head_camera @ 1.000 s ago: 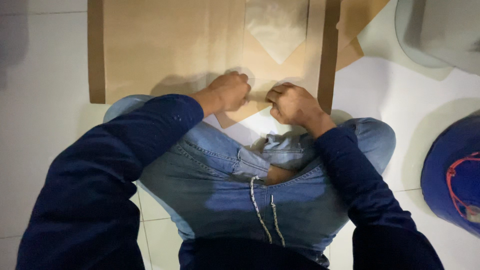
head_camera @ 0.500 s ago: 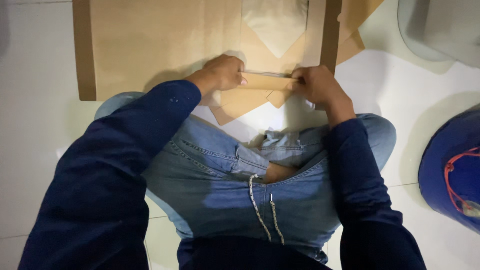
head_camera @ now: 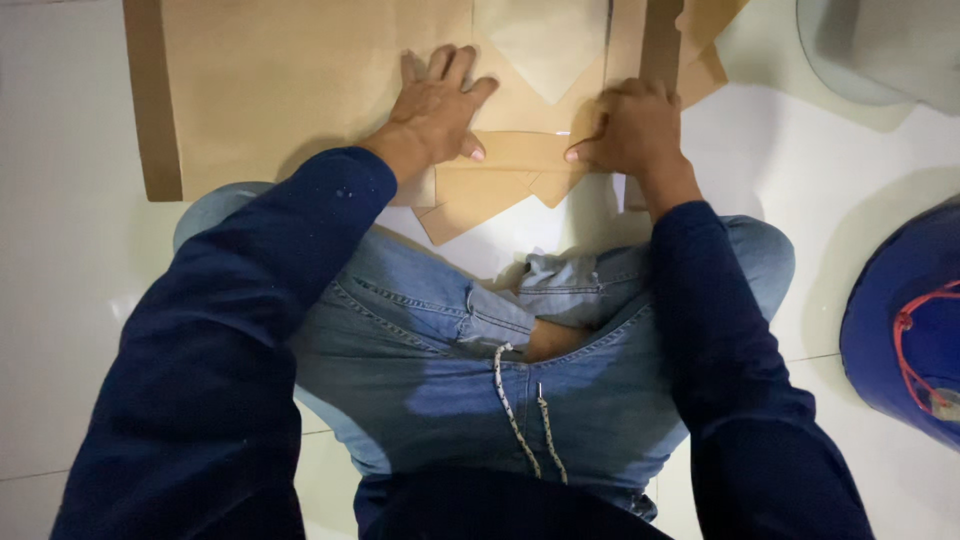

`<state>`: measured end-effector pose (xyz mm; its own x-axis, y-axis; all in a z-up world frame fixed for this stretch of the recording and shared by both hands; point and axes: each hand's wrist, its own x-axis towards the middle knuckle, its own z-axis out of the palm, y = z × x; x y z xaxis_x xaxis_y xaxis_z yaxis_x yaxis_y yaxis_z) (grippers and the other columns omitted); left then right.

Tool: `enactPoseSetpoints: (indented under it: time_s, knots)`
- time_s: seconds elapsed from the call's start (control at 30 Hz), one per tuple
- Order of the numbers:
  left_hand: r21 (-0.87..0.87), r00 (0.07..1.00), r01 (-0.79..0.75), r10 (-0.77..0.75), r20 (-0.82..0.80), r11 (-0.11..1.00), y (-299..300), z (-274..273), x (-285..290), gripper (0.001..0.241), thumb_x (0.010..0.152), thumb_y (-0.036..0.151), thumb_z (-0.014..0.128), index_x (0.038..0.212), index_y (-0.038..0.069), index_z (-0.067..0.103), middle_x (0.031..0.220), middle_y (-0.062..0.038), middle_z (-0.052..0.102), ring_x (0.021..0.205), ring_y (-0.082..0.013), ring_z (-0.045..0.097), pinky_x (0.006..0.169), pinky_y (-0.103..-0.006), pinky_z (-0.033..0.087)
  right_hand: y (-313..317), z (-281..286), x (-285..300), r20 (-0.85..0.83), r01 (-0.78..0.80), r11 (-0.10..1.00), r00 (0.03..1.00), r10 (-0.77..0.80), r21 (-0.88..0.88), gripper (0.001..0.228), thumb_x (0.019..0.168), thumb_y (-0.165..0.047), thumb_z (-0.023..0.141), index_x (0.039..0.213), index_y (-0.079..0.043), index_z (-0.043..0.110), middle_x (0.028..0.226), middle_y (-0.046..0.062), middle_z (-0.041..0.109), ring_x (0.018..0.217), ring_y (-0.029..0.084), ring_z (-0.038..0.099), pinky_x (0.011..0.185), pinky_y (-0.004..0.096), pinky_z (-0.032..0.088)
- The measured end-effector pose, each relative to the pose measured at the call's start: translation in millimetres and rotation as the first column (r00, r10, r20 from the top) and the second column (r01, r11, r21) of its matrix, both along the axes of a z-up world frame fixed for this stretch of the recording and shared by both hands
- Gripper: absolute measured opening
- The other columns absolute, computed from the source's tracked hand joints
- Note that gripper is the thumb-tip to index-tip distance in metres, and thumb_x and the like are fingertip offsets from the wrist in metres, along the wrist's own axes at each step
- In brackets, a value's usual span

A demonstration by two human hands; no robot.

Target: The person assembles cardboard cake boxes by folding along the creases and pressing the transparent windows into place while sitting on the floor.

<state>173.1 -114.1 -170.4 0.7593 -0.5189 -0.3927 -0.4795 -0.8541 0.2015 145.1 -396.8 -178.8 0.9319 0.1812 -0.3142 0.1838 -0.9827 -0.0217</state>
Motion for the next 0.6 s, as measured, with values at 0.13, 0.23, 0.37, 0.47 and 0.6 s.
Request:
enactPoseSetpoints:
  time_s: [0.13,0.23,0.37,0.47,0.6]
  knots:
    - [-0.015,0.992,0.046,-0.047,-0.119,0.999,-5,20,-6,0.095,0.07,0.065,0.071,0.145,0.015,0.042,0.156,-0.018,0.018,0.145,-0.0394,0.009,0.106,-0.0758,0.011,12,12,10,-0.2,-0.002,1.0,0.98,0.004,0.01,0.045,0.059,-0.064,0.08,0.077,-0.024,0.071,0.116,0.006,0.06,0.112,0.042,0.047,0.091,0.05,0.036]
    - [0.018,0.994,0.038,-0.036,-0.104,0.999,-15,15,-11,0.105,0.067,0.07,0.074,0.148,0.014,0.036,0.158,-0.018,0.017,0.145,-0.0392,0.009,0.108,-0.0745,0.012,-3,-14,17,-0.164,-0.1,0.99,0.98,0.115,0.097,0.048,0.057,-0.063,0.082,0.074,-0.02,0.069,0.105,0.011,0.063,0.109,0.033,0.053,0.095,0.044,0.034]
    - [0.047,0.999,-0.03,0.031,-0.026,0.998,-21,14,-13,0.103,0.059,0.068,0.079,0.141,0.017,0.042,0.152,-0.014,0.026,0.141,-0.0341,0.017,0.105,-0.0696,0.021,5,-7,17,-0.174,-0.157,0.987,0.973,0.152,-0.015,0.058,0.057,-0.069,0.078,0.09,-0.021,0.072,0.112,0.013,0.062,0.109,0.041,0.054,0.09,0.053,0.04]
    - [0.05,0.997,-0.046,0.048,-0.054,0.998,-21,12,-9,0.106,0.057,0.066,0.083,0.142,0.022,0.038,0.152,-0.013,0.024,0.14,-0.0343,0.017,0.106,-0.0694,0.02,14,-5,12,-0.07,-0.115,0.988,0.99,0.122,0.099,0.052,0.053,-0.066,0.082,0.079,-0.023,0.07,0.115,0.005,0.061,0.109,0.036,0.049,0.085,0.052,0.04]
    - [0.025,0.999,0.013,-0.014,0.043,1.0,-19,-2,-2,0.116,0.047,0.075,0.083,0.141,0.023,0.039,0.147,-0.012,0.03,0.13,-0.0355,0.028,0.096,-0.0585,0.031,43,-19,9,0.047,-0.262,0.956,0.965,0.258,0.129,0.067,0.045,-0.082,0.074,0.083,-0.027,0.07,0.107,0.001,0.056,0.102,0.032,0.05,0.076,0.051,0.042]
